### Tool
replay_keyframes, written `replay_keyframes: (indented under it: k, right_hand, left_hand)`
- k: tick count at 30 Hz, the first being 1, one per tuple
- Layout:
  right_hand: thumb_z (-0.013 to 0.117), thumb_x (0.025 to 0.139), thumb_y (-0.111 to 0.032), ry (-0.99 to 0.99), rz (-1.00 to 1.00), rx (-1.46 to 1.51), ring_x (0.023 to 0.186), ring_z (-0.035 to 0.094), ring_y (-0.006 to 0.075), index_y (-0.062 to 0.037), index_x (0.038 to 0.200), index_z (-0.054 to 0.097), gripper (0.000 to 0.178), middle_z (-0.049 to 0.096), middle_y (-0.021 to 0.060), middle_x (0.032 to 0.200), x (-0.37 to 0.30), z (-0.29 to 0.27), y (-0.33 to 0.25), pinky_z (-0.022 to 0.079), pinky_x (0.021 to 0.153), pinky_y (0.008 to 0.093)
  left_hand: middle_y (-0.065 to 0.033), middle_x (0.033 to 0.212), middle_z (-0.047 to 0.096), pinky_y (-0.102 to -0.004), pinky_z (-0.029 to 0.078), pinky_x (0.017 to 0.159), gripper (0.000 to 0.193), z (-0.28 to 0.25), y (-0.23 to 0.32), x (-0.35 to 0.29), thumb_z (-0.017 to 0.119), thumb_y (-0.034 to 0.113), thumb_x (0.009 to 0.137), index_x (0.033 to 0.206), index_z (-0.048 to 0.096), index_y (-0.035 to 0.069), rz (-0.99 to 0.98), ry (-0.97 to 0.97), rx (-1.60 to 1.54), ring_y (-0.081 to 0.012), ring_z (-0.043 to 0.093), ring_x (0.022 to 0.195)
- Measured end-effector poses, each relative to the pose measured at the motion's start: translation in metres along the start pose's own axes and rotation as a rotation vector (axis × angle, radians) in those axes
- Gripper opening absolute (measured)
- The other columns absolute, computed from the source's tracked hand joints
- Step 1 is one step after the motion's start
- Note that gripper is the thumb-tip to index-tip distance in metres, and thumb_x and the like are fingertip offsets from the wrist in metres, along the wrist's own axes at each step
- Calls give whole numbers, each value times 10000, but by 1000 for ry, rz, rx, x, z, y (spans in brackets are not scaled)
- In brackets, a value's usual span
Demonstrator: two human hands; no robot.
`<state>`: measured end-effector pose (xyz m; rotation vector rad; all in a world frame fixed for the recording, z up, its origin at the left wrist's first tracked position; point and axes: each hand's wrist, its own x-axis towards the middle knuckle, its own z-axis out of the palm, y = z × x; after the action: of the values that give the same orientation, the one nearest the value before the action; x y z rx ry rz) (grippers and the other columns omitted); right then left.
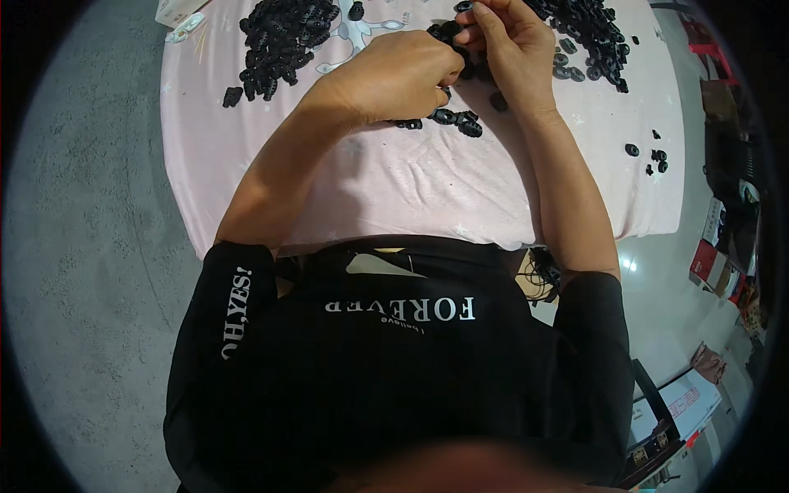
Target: Sorting and inspecting small black plastic components on a table covered with a pink cloth.
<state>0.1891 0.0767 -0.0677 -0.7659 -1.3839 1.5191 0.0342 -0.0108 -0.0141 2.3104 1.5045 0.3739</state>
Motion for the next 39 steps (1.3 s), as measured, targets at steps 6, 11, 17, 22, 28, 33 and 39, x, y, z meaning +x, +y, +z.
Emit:
replay_keyframes:
  k: [6,11,17,22,28,33,39]
  right_hand:
    - [574,1053,-107,-21,-10,0,695,637,73,-22,1115,641,124,685,30,862,1,-2,5,508,607,205]
    - [578,1051,-105,-21,-26,-1,691,635,71,-21,1111,645,123,683,28,858,2,-2,3,511,610,206]
    - [581,1049,-102,-20,7,-21,690,632,69,-19,1105,644,118,686,25,856,2,-2,0,506,607,204]
    - [576,1051,-98,-27,-15,-25,692,630,72,-11,1097,640,118,691,30,853,1,-1,-1,506,608,209]
    - [571,1054,-101,-38,-27,-14,710,622,74,-10,1089,647,123,690,26,857,5,-3,6,514,639,211]
    - [569,1058,-124,-78,5,2,728,617,73,-19,1095,652,139,684,16,858,2,-3,0,516,660,218]
    - [595,1045,-110,-168,8,34,767,624,77,-16,1083,650,116,684,13,872,0,-6,-2,526,713,226]
  left_hand:
    - [-197,745,648,-433,504,707,115,4,-4,2,682,108,848,869,672,-4,-21,16,24,-353,662,730]
    - [-199,809,669,-433,507,721,127,-2,-13,1,690,80,845,918,674,-23,-9,51,-32,-355,666,760]
    - [-198,907,686,-418,509,771,173,-8,-13,-2,689,40,830,982,677,-41,28,-37,-1,-340,661,827]
    - [-173,836,645,-420,496,779,124,-9,-9,-1,674,21,825,927,619,-23,6,-47,37,-320,647,822]
    - [-183,786,653,-452,511,723,90,-12,-15,5,671,24,807,867,606,4,-49,66,-143,-367,675,783]
    - [-64,787,650,-296,486,612,106,-36,5,10,651,-21,902,1004,627,-38,-294,150,-487,-137,596,693]
    - [-51,831,668,-250,520,651,91,-36,7,13,638,-26,930,1019,643,-39,-258,386,-644,-115,621,738]
